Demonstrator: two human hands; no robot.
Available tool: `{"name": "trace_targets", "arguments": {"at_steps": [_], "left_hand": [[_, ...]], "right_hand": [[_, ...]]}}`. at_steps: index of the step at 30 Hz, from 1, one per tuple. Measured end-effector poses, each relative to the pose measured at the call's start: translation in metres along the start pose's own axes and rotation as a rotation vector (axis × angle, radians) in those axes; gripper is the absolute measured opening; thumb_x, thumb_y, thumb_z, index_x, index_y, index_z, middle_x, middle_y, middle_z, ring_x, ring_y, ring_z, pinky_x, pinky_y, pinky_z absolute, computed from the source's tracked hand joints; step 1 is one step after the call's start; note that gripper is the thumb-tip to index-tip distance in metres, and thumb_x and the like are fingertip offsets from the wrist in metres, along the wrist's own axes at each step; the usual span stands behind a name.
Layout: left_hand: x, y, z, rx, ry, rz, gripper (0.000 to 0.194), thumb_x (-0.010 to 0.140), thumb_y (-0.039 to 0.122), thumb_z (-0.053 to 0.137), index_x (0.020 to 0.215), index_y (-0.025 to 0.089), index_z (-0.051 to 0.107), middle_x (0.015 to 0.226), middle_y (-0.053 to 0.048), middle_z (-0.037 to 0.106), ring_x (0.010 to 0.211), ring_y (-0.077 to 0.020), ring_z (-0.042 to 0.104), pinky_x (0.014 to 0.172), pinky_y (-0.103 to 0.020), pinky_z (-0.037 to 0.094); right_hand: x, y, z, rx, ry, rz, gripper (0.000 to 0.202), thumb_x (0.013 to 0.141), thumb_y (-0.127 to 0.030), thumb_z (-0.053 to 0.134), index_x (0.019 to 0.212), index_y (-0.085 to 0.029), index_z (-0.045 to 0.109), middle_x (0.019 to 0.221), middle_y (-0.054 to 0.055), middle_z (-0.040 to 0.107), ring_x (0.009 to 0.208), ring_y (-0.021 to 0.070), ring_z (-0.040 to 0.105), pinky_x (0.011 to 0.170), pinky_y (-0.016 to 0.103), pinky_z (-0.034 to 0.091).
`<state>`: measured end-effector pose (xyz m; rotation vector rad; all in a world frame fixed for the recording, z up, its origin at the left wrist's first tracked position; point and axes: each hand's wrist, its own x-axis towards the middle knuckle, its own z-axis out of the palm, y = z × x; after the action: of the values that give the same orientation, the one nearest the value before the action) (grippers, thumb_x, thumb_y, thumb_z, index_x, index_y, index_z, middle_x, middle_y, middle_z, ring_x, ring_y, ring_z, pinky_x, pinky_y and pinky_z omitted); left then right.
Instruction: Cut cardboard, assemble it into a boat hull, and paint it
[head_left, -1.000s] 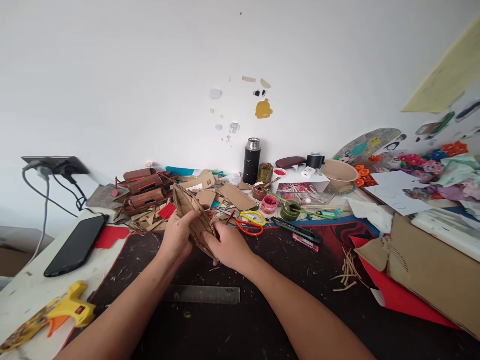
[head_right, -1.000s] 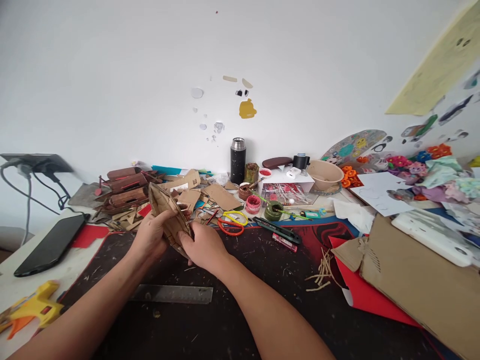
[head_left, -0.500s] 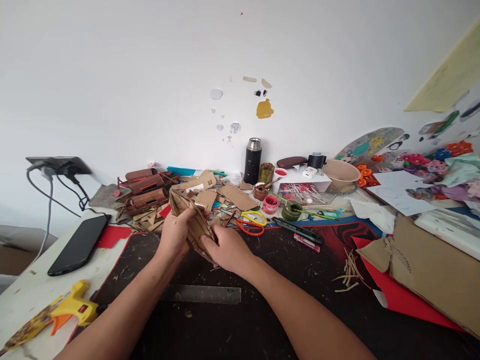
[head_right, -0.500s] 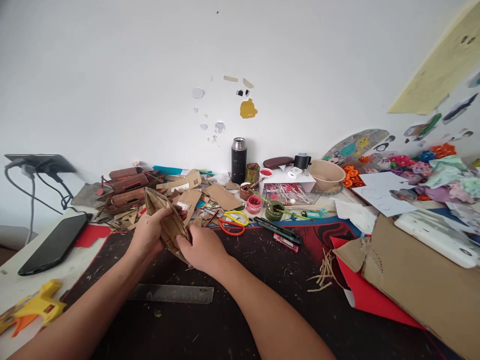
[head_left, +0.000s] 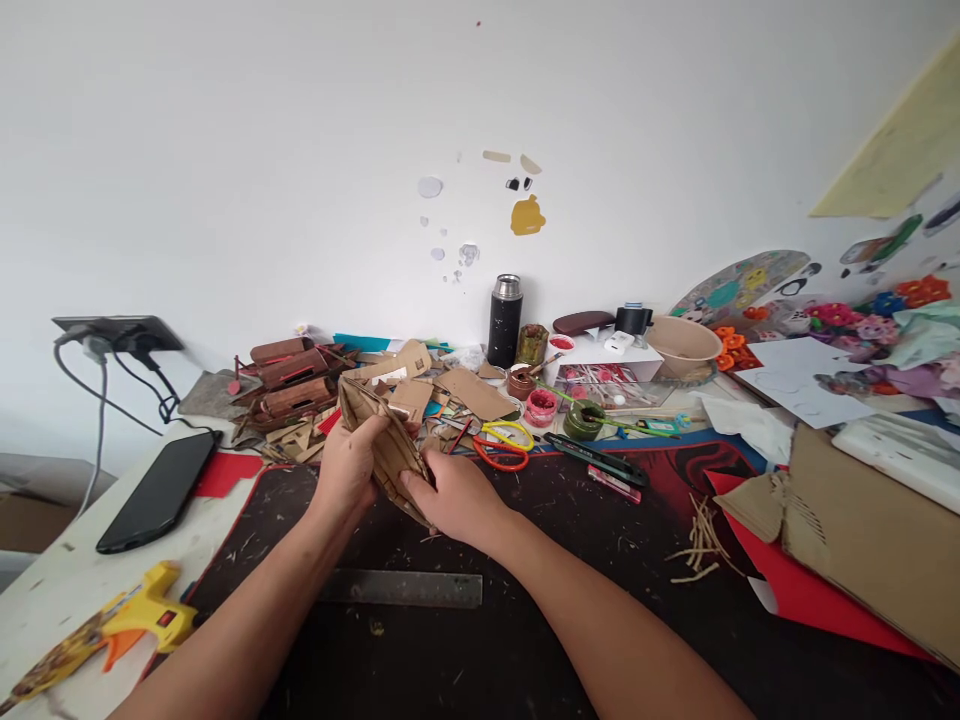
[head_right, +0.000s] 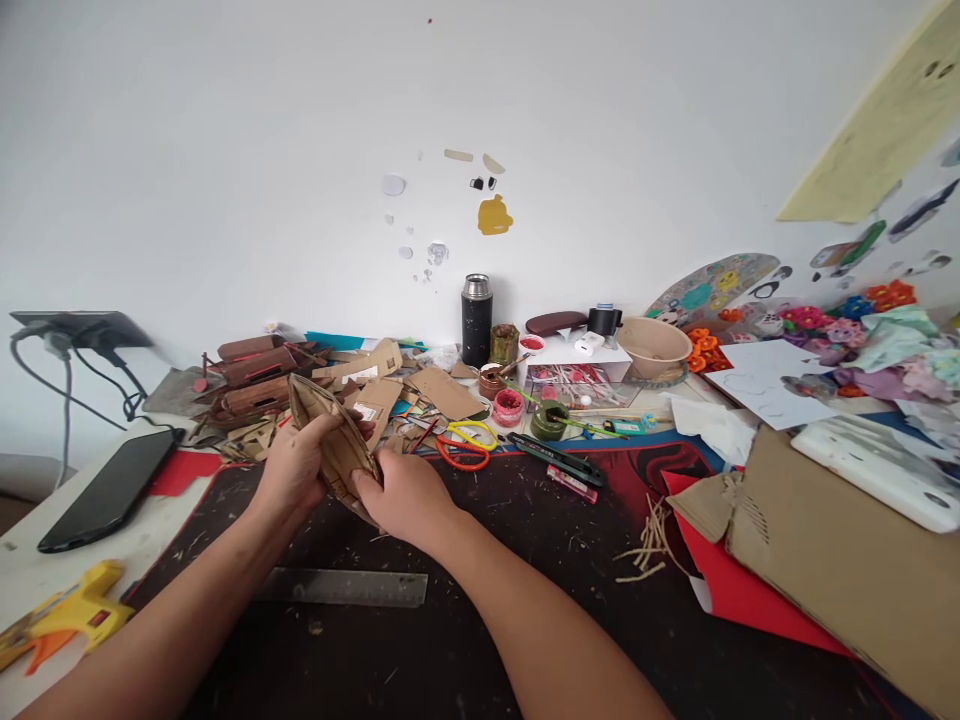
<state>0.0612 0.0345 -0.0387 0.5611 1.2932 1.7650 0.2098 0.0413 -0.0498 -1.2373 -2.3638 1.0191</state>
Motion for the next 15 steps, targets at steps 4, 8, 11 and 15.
{"name": "trace_targets", "arguments": {"at_steps": [4, 8, 11, 15], "left_hand": [[0.0028, -0.004, -0.0023, 0.023, 0.022, 0.005, 0.03, 0.057, 0.03, 0.082, 0.081, 0.016, 0.071, 0.067, -0.007, 0.077, 0.084, -0.0369, 0.082, 0.071, -0.043, 0.068], [0.0057, -0.0066, -0.0033, -0.012, 0.018, -0.049, 0.029, 0.057, 0.026, 0.081, 0.082, 0.016, 0.071, 0.066, -0.007, 0.077, 0.081, -0.0357, 0.082, 0.072, -0.045, 0.069], [0.0057, -0.0033, -0.0027, -0.049, -0.008, -0.078, 0.03, 0.056, 0.023, 0.081, 0.083, 0.016, 0.072, 0.068, -0.008, 0.078, 0.082, -0.0344, 0.082, 0.074, -0.046, 0.069], [0.0032, 0.0028, -0.0011, -0.065, -0.004, -0.082, 0.034, 0.054, 0.021, 0.081, 0.087, 0.014, 0.074, 0.071, -0.007, 0.079, 0.083, -0.0334, 0.082, 0.075, -0.045, 0.069]], "right_hand": [[0.0, 0.0004, 0.0018, 0.002, 0.004, -0.012, 0.028, 0.108, -0.044, 0.055, 0.102, -0.019, 0.066, 0.107, 0.013, 0.079, 0.099, 0.0281, 0.072, 0.075, 0.033, 0.039], [0.0021, 0.0031, 0.0032, 0.002, 0.005, 0.006, 0.028, 0.107, -0.044, 0.056, 0.101, -0.019, 0.066, 0.106, 0.013, 0.079, 0.098, 0.028, 0.073, 0.074, 0.032, 0.04], [0.0038, 0.0059, 0.0031, 0.057, 0.001, 0.013, 0.028, 0.106, -0.044, 0.056, 0.099, -0.02, 0.066, 0.104, 0.012, 0.08, 0.096, 0.0281, 0.073, 0.073, 0.032, 0.042], [0.0035, 0.0075, 0.0019, 0.161, -0.022, 0.013, 0.027, 0.106, -0.045, 0.057, 0.099, -0.021, 0.066, 0.101, 0.01, 0.08, 0.091, 0.0269, 0.076, 0.072, 0.031, 0.048]]}}
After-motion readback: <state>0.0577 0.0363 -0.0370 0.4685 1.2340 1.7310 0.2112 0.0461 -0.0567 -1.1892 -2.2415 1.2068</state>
